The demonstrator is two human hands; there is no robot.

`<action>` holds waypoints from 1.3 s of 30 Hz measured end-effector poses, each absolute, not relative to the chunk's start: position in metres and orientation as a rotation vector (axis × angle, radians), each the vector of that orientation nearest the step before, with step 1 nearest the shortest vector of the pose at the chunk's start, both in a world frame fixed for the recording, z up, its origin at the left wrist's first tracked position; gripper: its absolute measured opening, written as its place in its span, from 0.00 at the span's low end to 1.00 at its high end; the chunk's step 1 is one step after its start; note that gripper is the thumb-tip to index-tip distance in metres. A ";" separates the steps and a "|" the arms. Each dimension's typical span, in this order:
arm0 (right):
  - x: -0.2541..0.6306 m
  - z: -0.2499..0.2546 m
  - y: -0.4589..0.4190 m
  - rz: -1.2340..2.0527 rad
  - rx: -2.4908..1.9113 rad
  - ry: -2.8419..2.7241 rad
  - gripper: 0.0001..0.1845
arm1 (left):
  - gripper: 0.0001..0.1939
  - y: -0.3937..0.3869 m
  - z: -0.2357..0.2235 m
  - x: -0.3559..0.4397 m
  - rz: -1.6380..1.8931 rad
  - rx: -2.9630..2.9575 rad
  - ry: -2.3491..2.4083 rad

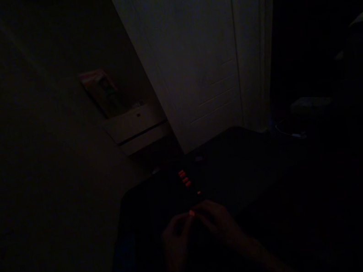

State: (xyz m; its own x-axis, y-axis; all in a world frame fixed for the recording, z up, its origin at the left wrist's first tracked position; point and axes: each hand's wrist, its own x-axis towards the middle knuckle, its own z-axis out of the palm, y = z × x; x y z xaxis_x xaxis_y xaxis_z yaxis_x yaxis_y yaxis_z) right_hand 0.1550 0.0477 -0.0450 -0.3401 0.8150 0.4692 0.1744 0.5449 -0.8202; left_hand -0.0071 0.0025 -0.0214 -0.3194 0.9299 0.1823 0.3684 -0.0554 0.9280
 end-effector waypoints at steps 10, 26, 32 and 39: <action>0.153 -0.048 0.048 0.809 -0.867 -1.798 0.16 | 0.16 0.003 -0.020 -0.006 1.376 1.492 1.694; 0.155 -0.045 0.049 0.832 -0.804 -1.742 0.14 | 0.15 0.005 -0.028 -0.009 1.339 1.487 1.620; 0.153 -0.046 0.049 0.819 -0.805 -1.714 0.13 | 0.15 0.004 -0.027 -0.009 1.322 1.524 1.644; 0.153 -0.049 0.049 0.866 -0.819 -1.771 0.13 | 0.14 0.005 -0.029 -0.011 1.338 1.522 1.643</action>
State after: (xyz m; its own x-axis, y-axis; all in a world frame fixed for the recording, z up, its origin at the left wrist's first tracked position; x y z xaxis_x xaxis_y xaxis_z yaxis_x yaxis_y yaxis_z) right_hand 0.1529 0.0489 -0.0491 -0.3083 0.8312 0.4628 0.1454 0.5219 -0.8405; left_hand -0.0106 0.0045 -0.0288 -0.2278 0.9444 0.2371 0.4231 -0.1234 0.8977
